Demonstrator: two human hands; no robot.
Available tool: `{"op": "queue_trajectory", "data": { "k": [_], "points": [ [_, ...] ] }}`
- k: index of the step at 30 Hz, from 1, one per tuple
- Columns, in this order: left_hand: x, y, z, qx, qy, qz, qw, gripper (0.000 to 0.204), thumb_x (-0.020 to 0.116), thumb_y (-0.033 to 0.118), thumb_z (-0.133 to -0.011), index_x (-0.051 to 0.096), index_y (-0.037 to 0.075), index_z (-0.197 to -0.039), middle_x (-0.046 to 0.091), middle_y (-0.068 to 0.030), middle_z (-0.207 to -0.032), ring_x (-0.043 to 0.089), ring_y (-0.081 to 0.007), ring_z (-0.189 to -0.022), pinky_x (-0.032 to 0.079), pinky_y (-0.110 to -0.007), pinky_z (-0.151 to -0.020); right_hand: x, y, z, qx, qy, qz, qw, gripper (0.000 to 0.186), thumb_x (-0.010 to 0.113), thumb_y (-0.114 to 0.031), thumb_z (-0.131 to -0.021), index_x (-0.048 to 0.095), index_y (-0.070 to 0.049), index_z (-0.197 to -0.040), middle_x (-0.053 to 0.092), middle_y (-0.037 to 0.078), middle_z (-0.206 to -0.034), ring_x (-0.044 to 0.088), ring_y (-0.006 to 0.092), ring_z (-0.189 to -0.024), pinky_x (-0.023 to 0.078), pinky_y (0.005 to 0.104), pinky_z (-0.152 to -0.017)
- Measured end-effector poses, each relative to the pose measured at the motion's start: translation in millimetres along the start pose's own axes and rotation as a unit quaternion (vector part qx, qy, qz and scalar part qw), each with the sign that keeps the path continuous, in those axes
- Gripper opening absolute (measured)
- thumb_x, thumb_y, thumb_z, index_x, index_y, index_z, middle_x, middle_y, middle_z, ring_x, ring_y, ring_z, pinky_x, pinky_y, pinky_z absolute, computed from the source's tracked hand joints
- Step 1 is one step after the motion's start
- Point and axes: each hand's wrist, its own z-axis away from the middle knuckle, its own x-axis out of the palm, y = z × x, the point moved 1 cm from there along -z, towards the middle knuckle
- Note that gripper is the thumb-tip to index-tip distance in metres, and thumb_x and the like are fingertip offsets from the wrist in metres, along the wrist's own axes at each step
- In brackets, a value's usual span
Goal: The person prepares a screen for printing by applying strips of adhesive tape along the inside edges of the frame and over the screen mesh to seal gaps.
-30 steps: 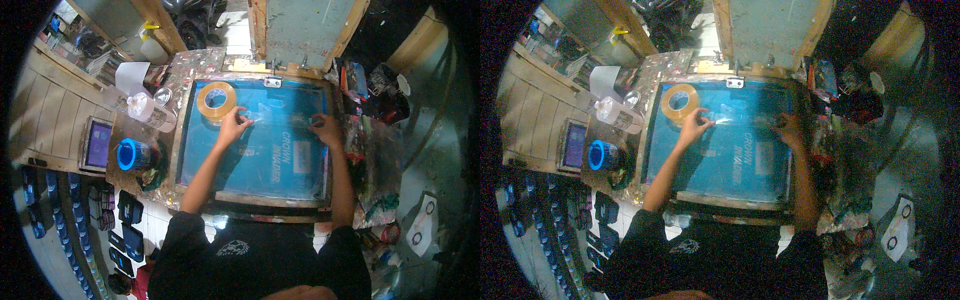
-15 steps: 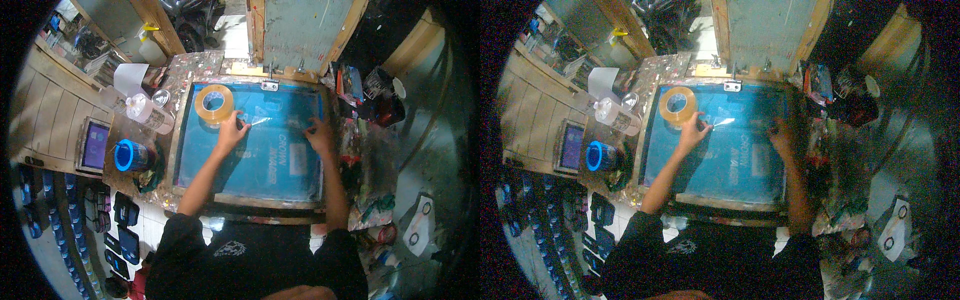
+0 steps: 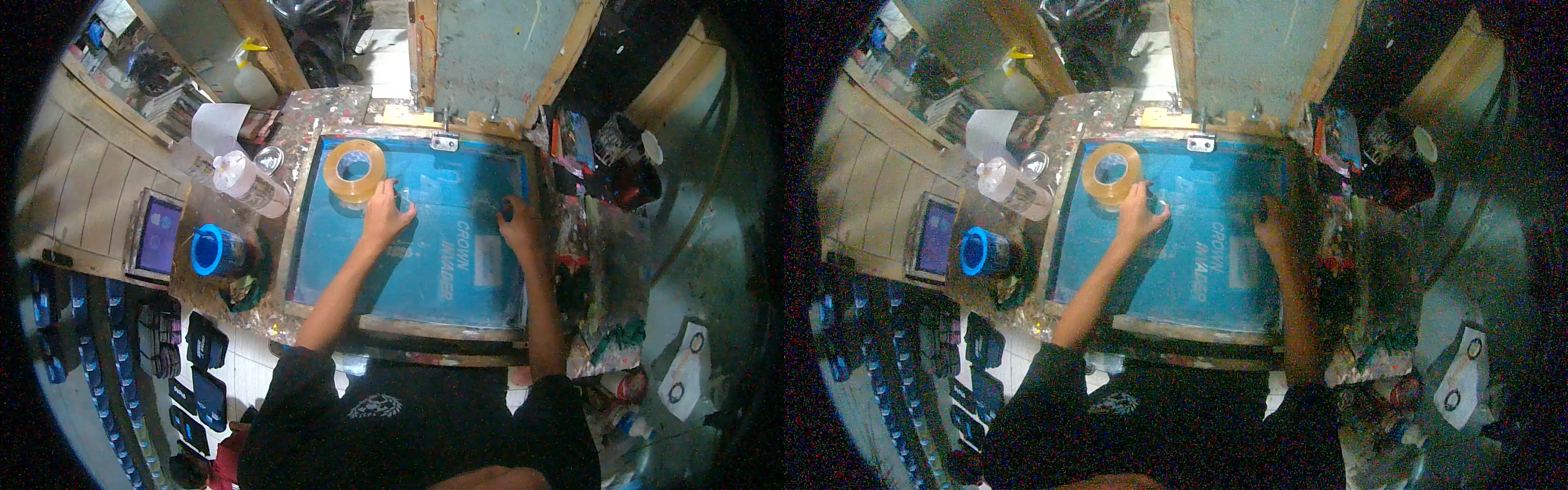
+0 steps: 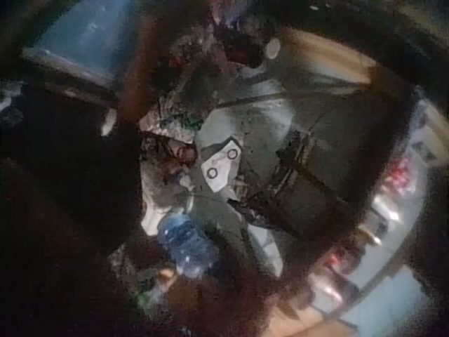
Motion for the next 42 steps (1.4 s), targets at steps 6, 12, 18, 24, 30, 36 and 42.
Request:
{"op": "queue_trajectory", "data": {
  "k": [6, 12, 18, 24, 30, 36, 42],
  "points": [
    [11, -9, 1, 0.018, 0.020, -0.011, 1.000, 0.046, 0.071, 0.019, -0.071, 0.053, 0.001, -0.109, 0.057, -0.0174, -0.094, 0.061, -0.0358, -0.081, 0.050, -0.045, -0.072, 6, 10, -3, -0.041, 0.045, 0.047, 0.997, 0.038, 0.072, -0.021, -0.078, 0.062, -0.006, -0.111, 0.067, 0.013, -0.101, 0.064, 0.0334, -0.094, 0.051, 0.0403, -0.080],
    [-2, 7, -2, 0.061, 0.004, -0.039, 0.997, 0.037, 0.069, 0.014, -0.071, 0.055, 0.002, -0.103, 0.054, -0.0170, -0.094, 0.057, -0.0357, -0.091, 0.049, -0.045, -0.075, -5, 4, 4, -0.094, 0.105, 0.110, 0.984, 0.033, 0.070, -0.021, -0.078, 0.063, -0.004, -0.106, 0.064, 0.016, -0.106, 0.062, 0.0356, -0.095, 0.051, 0.0418, -0.082],
    [18, 27, 15, 0.185, -0.092, -0.034, 0.978, 0.033, 0.065, 0.014, -0.073, 0.056, 0.001, -0.102, 0.053, -0.0168, -0.092, 0.053, -0.0352, -0.090, 0.047, -0.043, -0.079, -21, -43, 10, -0.101, -0.128, 0.078, 0.983, 0.031, 0.065, -0.022, -0.079, 0.061, -0.001, -0.102, 0.061, 0.018, -0.103, 0.057, 0.0358, -0.101, 0.047, 0.0458, -0.088],
    [30, 22, 13, 0.155, -0.070, -0.074, 0.983, 0.031, 0.060, 0.022, -0.080, 0.056, 0.002, -0.103, 0.051, -0.0171, -0.096, 0.049, -0.0333, -0.096, 0.041, -0.045, -0.082, 9, -22, 11, -0.119, -0.036, 0.075, 0.989, 0.029, 0.059, -0.017, -0.083, 0.057, 0.000, -0.107, 0.057, 0.018, -0.113, 0.054, 0.0367, -0.107, 0.045, 0.0459, -0.091],
    [31, 27, 13, 0.132, -0.044, -0.112, 0.984, 0.037, 0.058, 0.027, -0.082, 0.056, 0.000, -0.106, 0.051, -0.0175, -0.100, 0.048, -0.0318, -0.096, 0.039, -0.043, -0.082, 12, -15, 6, -0.138, 0.015, 0.083, 0.987, 0.029, 0.057, -0.014, -0.083, 0.057, 0.000, -0.109, 0.056, 0.019, -0.112, 0.053, 0.0373, -0.105, 0.044, 0.0465, -0.091],
    [28, 40, 13, 0.070, -0.059, -0.210, 0.973, 0.043, 0.054, 0.032, -0.087, 0.055, -0.003, -0.113, 0.053, -0.0192, -0.115, 0.048, -0.0334, -0.108, 0.038, -0.045, -0.093, 11, -32, 13, -0.127, 0.068, 0.098, 0.985, 0.030, 0.057, -0.015, -0.082, 0.056, -0.001, -0.109, 0.055, 0.019, -0.112, 0.053, 0.0373, -0.104, 0.044, 0.0475, -0.090],
    [21, 13, 23, 0.219, -0.076, -0.151, 0.961, 0.052, 0.051, 0.039, -0.091, 0.052, 0.000, -0.126, 0.050, -0.0203, -0.131, 0.046, -0.0344, -0.123, 0.036, -0.046, -0.102, 25, -28, -15, -0.106, -0.039, -0.054, 0.992, 0.035, 0.061, -0.019, -0.080, 0.056, -0.001, -0.111, 0.055, 0.019, -0.111, 0.053, 0.0373, -0.104, 0.043, 0.0473, -0.090]
  ]
}}
